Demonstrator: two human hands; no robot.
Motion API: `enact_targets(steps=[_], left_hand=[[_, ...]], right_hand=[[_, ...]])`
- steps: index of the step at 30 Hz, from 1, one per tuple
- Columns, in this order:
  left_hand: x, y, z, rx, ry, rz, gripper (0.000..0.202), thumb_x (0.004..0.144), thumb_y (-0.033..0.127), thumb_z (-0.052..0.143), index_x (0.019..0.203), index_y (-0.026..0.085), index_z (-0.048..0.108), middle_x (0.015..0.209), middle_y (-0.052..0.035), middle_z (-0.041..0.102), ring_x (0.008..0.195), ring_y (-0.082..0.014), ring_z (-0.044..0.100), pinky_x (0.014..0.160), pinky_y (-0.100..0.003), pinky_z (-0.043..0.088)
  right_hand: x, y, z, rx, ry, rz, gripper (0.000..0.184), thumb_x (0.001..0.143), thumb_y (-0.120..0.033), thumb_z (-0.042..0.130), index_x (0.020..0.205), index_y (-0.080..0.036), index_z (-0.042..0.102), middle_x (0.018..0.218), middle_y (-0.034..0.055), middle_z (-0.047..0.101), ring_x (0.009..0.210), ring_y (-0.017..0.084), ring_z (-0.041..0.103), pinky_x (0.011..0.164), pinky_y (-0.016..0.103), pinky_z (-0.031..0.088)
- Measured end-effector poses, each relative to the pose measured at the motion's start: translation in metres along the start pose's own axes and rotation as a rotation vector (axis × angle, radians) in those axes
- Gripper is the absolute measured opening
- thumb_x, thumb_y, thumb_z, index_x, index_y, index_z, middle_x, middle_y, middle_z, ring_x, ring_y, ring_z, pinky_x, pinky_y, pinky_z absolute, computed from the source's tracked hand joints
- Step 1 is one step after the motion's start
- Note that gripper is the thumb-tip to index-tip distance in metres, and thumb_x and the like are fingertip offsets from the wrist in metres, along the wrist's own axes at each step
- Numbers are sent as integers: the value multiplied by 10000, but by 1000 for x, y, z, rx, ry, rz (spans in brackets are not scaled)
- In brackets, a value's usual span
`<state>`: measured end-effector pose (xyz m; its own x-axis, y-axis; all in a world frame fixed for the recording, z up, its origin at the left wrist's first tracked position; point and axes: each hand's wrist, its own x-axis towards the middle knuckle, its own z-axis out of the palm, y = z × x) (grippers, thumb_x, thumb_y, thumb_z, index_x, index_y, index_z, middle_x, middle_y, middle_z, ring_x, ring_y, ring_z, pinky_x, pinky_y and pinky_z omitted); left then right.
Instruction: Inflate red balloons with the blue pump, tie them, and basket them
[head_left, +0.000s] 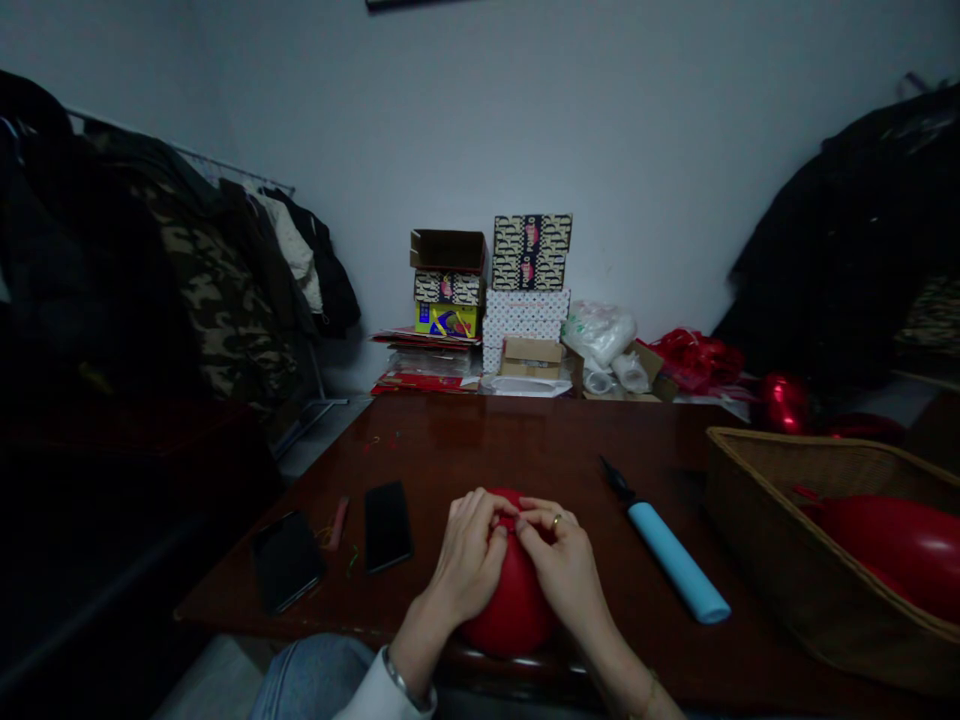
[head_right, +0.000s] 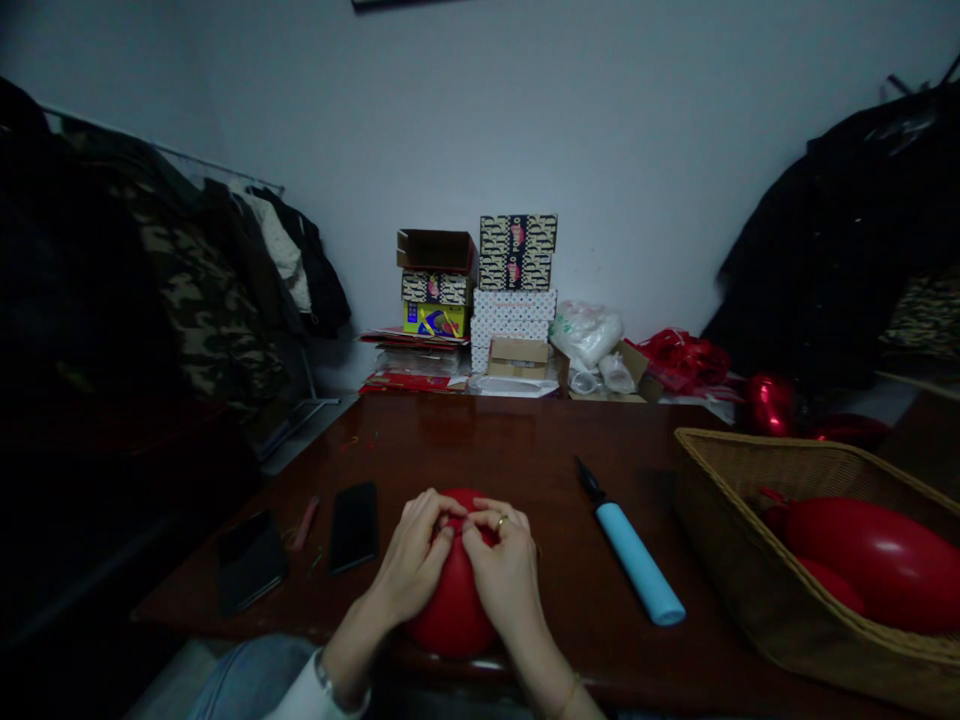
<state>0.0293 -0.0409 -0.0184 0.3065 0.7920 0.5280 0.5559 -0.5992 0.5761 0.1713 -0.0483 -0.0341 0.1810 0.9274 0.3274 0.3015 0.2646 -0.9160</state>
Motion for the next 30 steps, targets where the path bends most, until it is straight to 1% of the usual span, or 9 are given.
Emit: enact_targets(steps=[4, 8, 10, 13, 15, 19, 23, 26, 30], left_hand=[[1, -3, -1, -38, 4, -6, 275, 838, 100, 387, 963, 222, 599, 915, -38, 580, 899, -203, 519, 821, -354, 397], [1, -7, -2, -149, 44, -20, 223, 867, 138, 405, 960, 213, 593, 923, -43, 589, 910, -195, 540, 831, -341, 410], [1, -8, -2, -214, 83, -23, 181, 878, 166, 424, 956, 203, 584, 933, -53, 599, 912, -194, 552, 830, -333, 420], [1, -10, -3, -260, 115, -36, 145, 881, 198, 458, 949, 196, 586, 932, -60, 610, 905, -195, 565, 821, -327, 433], [1, -10, -2, -291, 132, -49, 126, 874, 211, 486, 941, 195, 591, 926, -57, 614, 899, -192, 570, 821, -323, 438], [1, -9, 3, -361, 166, -79, 89, 853, 241, 544, 888, 190, 607, 882, -50, 623, 869, -187, 580, 813, -320, 447], [-1, -9, 7, -388, 185, -97, 109, 818, 278, 606, 877, 189, 625, 883, -46, 625, 867, -189, 583, 822, -329, 448], [-1, -13, 10, -396, 194, -132, 117, 830, 291, 591, 864, 184, 623, 871, -42, 624, 852, -181, 587, 816, -321, 449], [-2, -20, 17, -465, 252, -213, 129, 868, 298, 532, 831, 181, 570, 793, -17, 609, 761, -152, 588, 736, -278, 460]], right_hand=[[3, 7, 2, 67, 1, 45, 155, 744, -307, 560, 702, -234, 691, 996, 62, 675, 991, 238, 582, 925, 407, 382], [5, 14, 1, 115, 3, 52, 153, 740, -308, 570, 718, -219, 692, 1015, 73, 677, 1001, 237, 590, 944, 410, 375], [4, 15, 0, 137, 4, 43, 170, 756, -321, 561, 786, -214, 691, 1057, 77, 667, 1022, 235, 584, 951, 408, 375], [2, 13, -4, 164, -14, 17, 263, 806, -345, 512, 969, -213, 670, 1103, 78, 652, 1045, 226, 576, 938, 402, 398], [1, 10, -6, 148, -43, -15, 271, 783, -346, 562, 1003, -232, 669, 1112, 70, 647, 1059, 230, 563, 951, 406, 390], [0, 5, -5, 70, -54, -82, 211, 661, -310, 709, 871, -295, 716, 1094, 48, 642, 1079, 255, 518, 980, 435, 356], [0, 4, 0, 61, 15, -98, 50, 711, -303, 668, 735, -294, 711, 976, 48, 665, 1027, 247, 524, 953, 444, 373], [0, 2, 2, 92, 36, -101, 55, 726, -312, 661, 702, -287, 704, 910, 39, 674, 1010, 234, 533, 948, 421, 375], [0, 4, 2, 153, 45, -67, 112, 733, -367, 665, 701, -267, 702, 849, 35, 683, 976, 223, 557, 937, 392, 379]])
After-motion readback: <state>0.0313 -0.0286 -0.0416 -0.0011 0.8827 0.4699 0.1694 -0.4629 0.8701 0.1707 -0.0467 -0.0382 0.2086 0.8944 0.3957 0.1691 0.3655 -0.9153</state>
